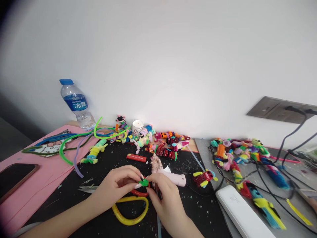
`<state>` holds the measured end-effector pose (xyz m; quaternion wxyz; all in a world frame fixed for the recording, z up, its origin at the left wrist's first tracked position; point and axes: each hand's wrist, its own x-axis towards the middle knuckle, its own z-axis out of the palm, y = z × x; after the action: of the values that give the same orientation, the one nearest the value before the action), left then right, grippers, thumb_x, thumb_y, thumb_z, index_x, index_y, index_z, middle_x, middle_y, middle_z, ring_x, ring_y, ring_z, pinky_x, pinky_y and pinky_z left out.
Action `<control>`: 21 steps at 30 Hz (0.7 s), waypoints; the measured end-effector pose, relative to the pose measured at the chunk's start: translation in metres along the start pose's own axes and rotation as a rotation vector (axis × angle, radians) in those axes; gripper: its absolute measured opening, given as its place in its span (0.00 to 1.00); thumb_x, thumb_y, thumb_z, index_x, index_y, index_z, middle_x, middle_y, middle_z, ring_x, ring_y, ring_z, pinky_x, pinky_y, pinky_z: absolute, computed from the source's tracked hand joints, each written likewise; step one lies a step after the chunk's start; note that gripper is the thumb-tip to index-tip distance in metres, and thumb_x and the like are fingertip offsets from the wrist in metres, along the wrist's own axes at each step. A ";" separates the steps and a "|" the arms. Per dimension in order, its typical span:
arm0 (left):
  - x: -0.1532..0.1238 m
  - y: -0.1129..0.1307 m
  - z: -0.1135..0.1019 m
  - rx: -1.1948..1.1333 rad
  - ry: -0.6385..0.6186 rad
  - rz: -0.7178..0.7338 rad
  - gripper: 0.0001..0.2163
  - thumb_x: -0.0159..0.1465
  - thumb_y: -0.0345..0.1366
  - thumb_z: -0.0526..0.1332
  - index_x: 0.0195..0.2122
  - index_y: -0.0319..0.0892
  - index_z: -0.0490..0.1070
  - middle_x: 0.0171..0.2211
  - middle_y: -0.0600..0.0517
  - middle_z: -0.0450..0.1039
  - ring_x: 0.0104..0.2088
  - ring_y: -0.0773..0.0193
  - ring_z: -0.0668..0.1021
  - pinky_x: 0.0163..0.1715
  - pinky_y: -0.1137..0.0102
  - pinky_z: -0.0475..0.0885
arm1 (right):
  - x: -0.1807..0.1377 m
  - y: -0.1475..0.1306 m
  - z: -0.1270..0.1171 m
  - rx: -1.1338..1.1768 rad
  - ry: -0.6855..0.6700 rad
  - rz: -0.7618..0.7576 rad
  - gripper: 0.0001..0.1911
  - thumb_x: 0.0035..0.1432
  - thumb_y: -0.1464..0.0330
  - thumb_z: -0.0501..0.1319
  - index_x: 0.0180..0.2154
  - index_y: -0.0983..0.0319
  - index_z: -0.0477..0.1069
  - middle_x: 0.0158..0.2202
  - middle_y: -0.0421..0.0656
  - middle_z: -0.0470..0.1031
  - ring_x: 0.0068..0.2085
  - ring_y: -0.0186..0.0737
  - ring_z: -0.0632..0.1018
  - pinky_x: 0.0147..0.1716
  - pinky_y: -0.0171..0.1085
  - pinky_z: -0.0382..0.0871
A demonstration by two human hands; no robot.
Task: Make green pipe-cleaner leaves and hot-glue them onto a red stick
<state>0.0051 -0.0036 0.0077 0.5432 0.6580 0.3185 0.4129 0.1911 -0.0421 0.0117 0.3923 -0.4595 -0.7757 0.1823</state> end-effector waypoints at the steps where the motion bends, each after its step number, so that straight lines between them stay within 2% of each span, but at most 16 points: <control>1: 0.000 0.000 0.000 0.007 0.002 0.004 0.03 0.55 0.26 0.62 0.29 0.37 0.75 0.34 0.48 0.72 0.35 0.63 0.76 0.32 0.74 0.72 | 0.000 0.000 0.000 -0.003 -0.003 -0.006 0.11 0.54 0.78 0.57 0.39 0.59 0.66 0.31 0.39 0.72 0.28 0.34 0.71 0.28 0.31 0.66; 13: 0.001 0.002 0.001 0.134 0.015 0.060 0.04 0.55 0.25 0.62 0.28 0.38 0.76 0.32 0.48 0.74 0.32 0.64 0.77 0.31 0.75 0.71 | -0.001 0.002 0.001 0.010 -0.043 0.019 0.09 0.55 0.78 0.55 0.38 0.60 0.66 0.33 0.41 0.72 0.31 0.35 0.72 0.30 0.31 0.67; 21: 0.000 0.002 0.001 0.092 0.025 0.035 0.04 0.55 0.25 0.62 0.28 0.38 0.76 0.32 0.48 0.74 0.32 0.64 0.77 0.31 0.75 0.72 | -0.001 0.002 0.000 0.010 -0.049 0.010 0.11 0.55 0.78 0.56 0.40 0.59 0.65 0.34 0.40 0.72 0.31 0.34 0.72 0.31 0.31 0.67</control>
<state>0.0060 -0.0045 0.0091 0.5010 0.6825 0.3323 0.4157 0.1926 -0.0419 0.0102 0.3744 -0.4569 -0.7819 0.1994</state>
